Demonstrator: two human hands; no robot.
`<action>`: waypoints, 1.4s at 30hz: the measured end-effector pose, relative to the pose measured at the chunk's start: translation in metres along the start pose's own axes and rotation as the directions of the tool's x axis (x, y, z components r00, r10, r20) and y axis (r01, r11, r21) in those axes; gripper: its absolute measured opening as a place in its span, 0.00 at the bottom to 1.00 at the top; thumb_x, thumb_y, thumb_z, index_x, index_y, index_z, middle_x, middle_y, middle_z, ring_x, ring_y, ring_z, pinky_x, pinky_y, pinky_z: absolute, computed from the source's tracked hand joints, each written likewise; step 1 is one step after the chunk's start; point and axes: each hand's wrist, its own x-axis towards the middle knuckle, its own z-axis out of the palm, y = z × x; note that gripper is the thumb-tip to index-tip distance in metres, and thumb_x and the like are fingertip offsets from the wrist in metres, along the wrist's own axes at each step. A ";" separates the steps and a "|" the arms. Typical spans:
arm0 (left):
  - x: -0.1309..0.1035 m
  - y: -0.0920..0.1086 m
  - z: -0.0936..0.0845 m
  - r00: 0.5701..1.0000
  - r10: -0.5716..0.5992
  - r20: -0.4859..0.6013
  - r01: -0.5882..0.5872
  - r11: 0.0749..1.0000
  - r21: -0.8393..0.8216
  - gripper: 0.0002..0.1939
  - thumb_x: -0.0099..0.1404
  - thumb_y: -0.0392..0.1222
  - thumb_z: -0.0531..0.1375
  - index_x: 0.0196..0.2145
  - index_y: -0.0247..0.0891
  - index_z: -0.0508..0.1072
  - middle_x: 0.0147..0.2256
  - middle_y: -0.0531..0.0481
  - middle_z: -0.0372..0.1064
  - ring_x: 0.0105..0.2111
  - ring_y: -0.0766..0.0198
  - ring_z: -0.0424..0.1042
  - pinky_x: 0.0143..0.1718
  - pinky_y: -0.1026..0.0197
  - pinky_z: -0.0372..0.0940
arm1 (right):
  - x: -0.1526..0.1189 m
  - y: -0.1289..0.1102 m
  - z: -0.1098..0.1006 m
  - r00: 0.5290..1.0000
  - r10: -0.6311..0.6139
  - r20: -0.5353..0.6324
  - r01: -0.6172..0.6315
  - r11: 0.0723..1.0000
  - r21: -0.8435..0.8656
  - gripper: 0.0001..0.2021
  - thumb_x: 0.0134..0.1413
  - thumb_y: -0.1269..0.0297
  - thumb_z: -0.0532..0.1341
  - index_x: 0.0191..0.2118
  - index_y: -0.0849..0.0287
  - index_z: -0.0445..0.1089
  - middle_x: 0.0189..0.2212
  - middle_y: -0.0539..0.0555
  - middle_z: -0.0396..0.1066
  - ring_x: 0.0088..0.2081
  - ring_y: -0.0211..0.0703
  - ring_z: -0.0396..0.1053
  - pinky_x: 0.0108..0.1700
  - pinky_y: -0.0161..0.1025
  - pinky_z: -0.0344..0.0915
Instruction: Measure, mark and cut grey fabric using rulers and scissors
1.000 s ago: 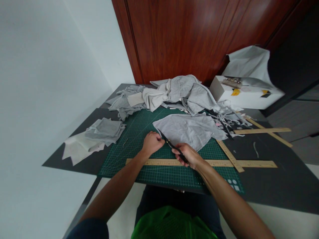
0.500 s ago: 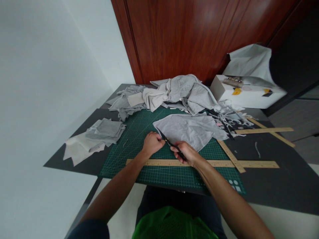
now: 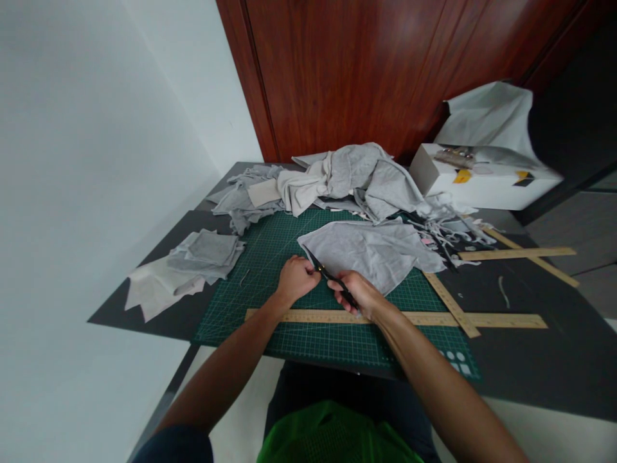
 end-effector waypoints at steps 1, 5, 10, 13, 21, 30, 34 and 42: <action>0.000 0.000 0.000 1.000 0.003 0.003 -0.003 1.000 0.001 0.18 0.58 0.33 0.64 0.15 0.42 0.63 0.21 0.53 0.68 0.28 0.61 0.70 0.45 0.55 0.64 | 0.001 -0.001 0.001 1.000 0.000 -0.008 0.000 1.000 -0.005 0.11 0.57 0.59 0.62 0.27 0.55 0.63 0.16 0.46 0.63 0.14 0.33 0.55 0.14 0.35 0.44; 0.000 0.000 0.000 1.000 0.001 0.012 -0.002 1.000 0.014 0.18 0.57 0.33 0.64 0.15 0.42 0.63 0.22 0.53 0.69 0.29 0.60 0.70 0.44 0.55 0.64 | 0.003 0.000 0.002 1.000 -0.007 -0.027 0.006 1.000 -0.022 0.10 0.56 0.61 0.61 0.27 0.55 0.63 0.16 0.46 0.63 0.13 0.34 0.56 0.15 0.35 0.45; 0.000 0.000 0.000 1.000 -0.002 0.011 0.002 1.000 -0.008 0.18 0.56 0.34 0.64 0.15 0.42 0.62 0.21 0.53 0.68 0.27 0.61 0.69 0.44 0.55 0.63 | 0.009 0.001 -0.001 1.000 -0.016 -0.005 0.015 0.999 -0.041 0.12 0.58 0.58 0.61 0.26 0.55 0.64 0.15 0.47 0.64 0.14 0.35 0.56 0.15 0.35 0.45; 0.000 0.000 0.000 1.000 0.002 0.014 -0.002 1.000 -0.008 0.18 0.56 0.34 0.64 0.15 0.42 0.61 0.20 0.53 0.67 0.27 0.61 0.68 0.45 0.55 0.63 | 0.013 -0.003 0.000 1.000 -0.012 -0.005 0.012 0.999 -0.033 0.12 0.58 0.58 0.62 0.26 0.55 0.64 0.14 0.47 0.62 0.14 0.35 0.56 0.15 0.35 0.46; 0.000 -0.002 0.001 1.000 0.000 0.018 0.000 1.000 0.009 0.18 0.56 0.34 0.64 0.15 0.41 0.62 0.22 0.53 0.69 0.28 0.61 0.68 0.43 0.55 0.63 | 0.017 -0.006 0.003 1.000 -0.006 -0.001 0.006 1.000 -0.020 0.14 0.59 0.59 0.62 0.25 0.56 0.64 0.14 0.47 0.62 0.14 0.35 0.56 0.15 0.34 0.47; 0.000 -0.004 0.003 1.000 -0.004 0.018 0.004 1.000 0.014 0.17 0.57 0.35 0.66 0.16 0.41 0.65 0.23 0.52 0.71 0.28 0.61 0.70 0.42 0.55 0.63 | 0.025 -0.011 0.005 0.999 -0.038 -0.029 0.037 0.999 -0.029 0.12 0.58 0.61 0.62 0.25 0.56 0.64 0.15 0.48 0.64 0.15 0.35 0.57 0.15 0.35 0.48; 0.000 -0.004 0.003 1.000 0.013 0.013 -0.013 1.000 0.023 0.18 0.58 0.37 0.67 0.16 0.41 0.64 0.23 0.52 0.71 0.27 0.61 0.69 0.42 0.55 0.63 | 0.027 -0.013 0.004 0.999 -0.032 -0.011 0.032 0.999 -0.042 0.14 0.59 0.59 0.62 0.24 0.56 0.64 0.15 0.48 0.63 0.15 0.35 0.57 0.16 0.35 0.48; 0.001 -0.006 0.004 0.999 0.023 0.023 -0.023 0.999 0.024 0.21 0.60 0.39 0.67 0.15 0.41 0.64 0.22 0.53 0.71 0.27 0.62 0.70 0.43 0.55 0.64 | 0.033 -0.016 0.007 0.999 -0.031 -0.040 0.029 0.998 -0.054 0.13 0.58 0.61 0.61 0.23 0.56 0.64 0.14 0.49 0.63 0.15 0.35 0.57 0.16 0.35 0.47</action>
